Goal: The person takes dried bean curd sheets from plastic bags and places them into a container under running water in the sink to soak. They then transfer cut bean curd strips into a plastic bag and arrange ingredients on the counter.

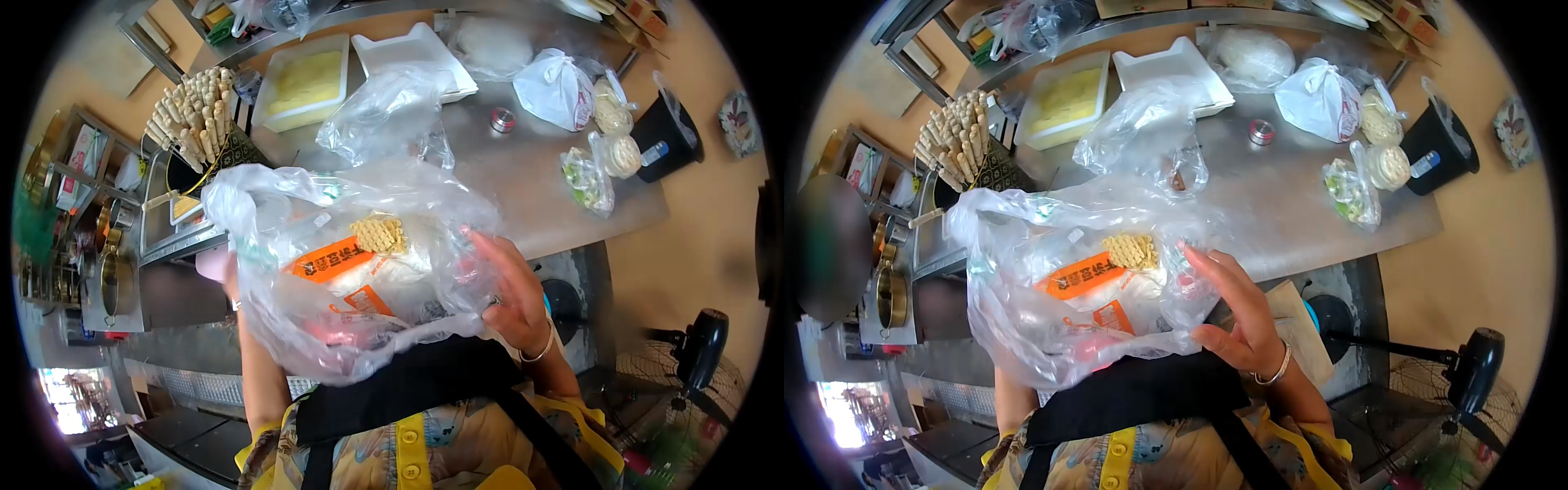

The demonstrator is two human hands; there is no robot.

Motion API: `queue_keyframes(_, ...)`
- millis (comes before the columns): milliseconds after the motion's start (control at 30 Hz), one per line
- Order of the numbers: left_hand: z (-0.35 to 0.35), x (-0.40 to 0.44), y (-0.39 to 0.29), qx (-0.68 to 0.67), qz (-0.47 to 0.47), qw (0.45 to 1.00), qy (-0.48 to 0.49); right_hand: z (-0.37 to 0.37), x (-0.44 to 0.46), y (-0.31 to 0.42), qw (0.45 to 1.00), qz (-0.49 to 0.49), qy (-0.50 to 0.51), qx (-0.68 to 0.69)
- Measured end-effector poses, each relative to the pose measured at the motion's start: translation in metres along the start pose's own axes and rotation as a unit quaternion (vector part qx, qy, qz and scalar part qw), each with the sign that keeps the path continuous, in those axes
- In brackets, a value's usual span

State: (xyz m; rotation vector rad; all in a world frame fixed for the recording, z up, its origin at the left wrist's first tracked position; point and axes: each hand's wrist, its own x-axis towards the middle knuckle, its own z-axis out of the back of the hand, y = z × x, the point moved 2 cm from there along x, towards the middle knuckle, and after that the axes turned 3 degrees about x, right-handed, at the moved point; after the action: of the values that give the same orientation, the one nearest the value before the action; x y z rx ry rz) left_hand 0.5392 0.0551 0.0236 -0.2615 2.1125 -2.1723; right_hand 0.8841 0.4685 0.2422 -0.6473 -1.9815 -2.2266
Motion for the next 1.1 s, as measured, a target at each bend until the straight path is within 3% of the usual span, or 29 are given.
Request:
queue_keyframes(33,0.013,0.005,-0.014,0.028,-0.071,0.997,-0.024,0.000,0.003,-0.002,1.000,0.000,0.002,0.004)
queue_keyframes(67,-0.011,-0.045,-0.109,0.044,-0.164,0.985,-0.016,-0.002,0.004,-0.005,1.000,0.000,0.004,0.010)
queue_keyframes(100,-0.049,-0.099,-0.197,-0.037,-0.183,0.979,-0.078,-0.006,0.005,-0.009,0.999,-0.026,-0.005,0.041)
queue_keyframes(133,-0.052,-0.121,-0.230,-0.019,-0.242,0.969,-0.053,-0.010,0.008,-0.013,0.996,-0.053,-0.013,0.071)
queue_keyframes(167,-0.060,-0.144,-0.263,-0.034,-0.347,0.933,0.092,-0.012,0.013,-0.014,0.996,-0.055,-0.008,0.075)
queue_keyframes(200,-0.081,-0.169,-0.293,0.023,-0.394,0.907,0.150,-0.016,0.017,-0.015,0.993,-0.062,0.018,0.095)
queue_keyframes(233,-0.098,-0.190,-0.313,0.149,-0.374,0.891,0.210,-0.019,0.020,-0.017,0.990,-0.069,0.046,0.115)
queue_keyframes(267,-0.123,-0.198,-0.330,0.249,-0.407,0.806,0.351,-0.020,0.024,-0.018,0.989,-0.071,0.056,0.117)
queue_keyframes(300,-0.149,-0.207,-0.326,0.286,-0.318,0.789,0.442,-0.022,0.027,-0.019,0.991,-0.061,0.068,0.099)
queue_keyframes(333,-0.173,-0.207,-0.308,0.320,-0.274,0.738,0.526,-0.022,0.030,-0.020,0.992,-0.051,0.079,0.081)
queue_keyframes(400,-0.210,-0.195,-0.247,0.453,-0.256,0.631,0.576,-0.020,0.032,-0.025,0.991,-0.051,0.088,0.085)
queue_keyframes(467,-0.229,-0.177,-0.152,0.574,-0.125,0.568,0.577,-0.016,0.032,-0.033,0.985,-0.074,0.085,0.130)
queue_keyframes(600,-0.256,-0.177,-0.072,0.553,-0.125,0.604,0.559,-0.011,0.039,-0.053,0.955,-0.138,0.040,0.261)
queue_keyframes(667,-0.269,-0.178,-0.058,0.534,-0.128,0.627,0.553,-0.009,0.051,-0.065,0.972,-0.131,0.049,0.190)
queue_keyframes(733,-0.279,-0.177,-0.049,0.515,-0.121,0.648,0.548,-0.020,0.046,-0.087,0.959,-0.134,0.081,0.235)
queue_keyframes(833,-0.291,-0.173,-0.046,0.490,-0.111,0.675,0.540,0.040,0.049,-0.096,0.993,-0.062,0.093,0.027)
queue_keyframes(900,-0.298,-0.170,-0.044,0.473,-0.101,0.693,0.535,0.118,0.037,-0.111,0.978,-0.167,-0.113,0.057)
queue_keyframes(933,-0.311,-0.172,-0.048,0.464,-0.112,0.699,0.533,0.168,0.032,-0.117,0.967,-0.109,-0.218,-0.068)
queue_keyframes(967,-0.312,-0.170,-0.048,0.457,-0.103,0.710,0.526,0.215,0.022,-0.122,0.911,-0.077,-0.340,-0.221)
queue_keyframes(1000,-0.315,-0.168,-0.050,0.447,-0.099,0.721,0.520,0.260,0.012,-0.127,0.821,-0.075,-0.453,-0.340)
queue_keyframes(1067,-0.319,-0.160,-0.055,0.427,-0.090,0.746,0.502,0.328,-0.008,-0.170,0.657,-0.080,-0.383,-0.645)
queue_keyframes(1100,-0.321,-0.156,-0.057,0.420,-0.087,0.758,0.491,0.347,-0.016,-0.189,0.658,-0.078,-0.382,-0.645)
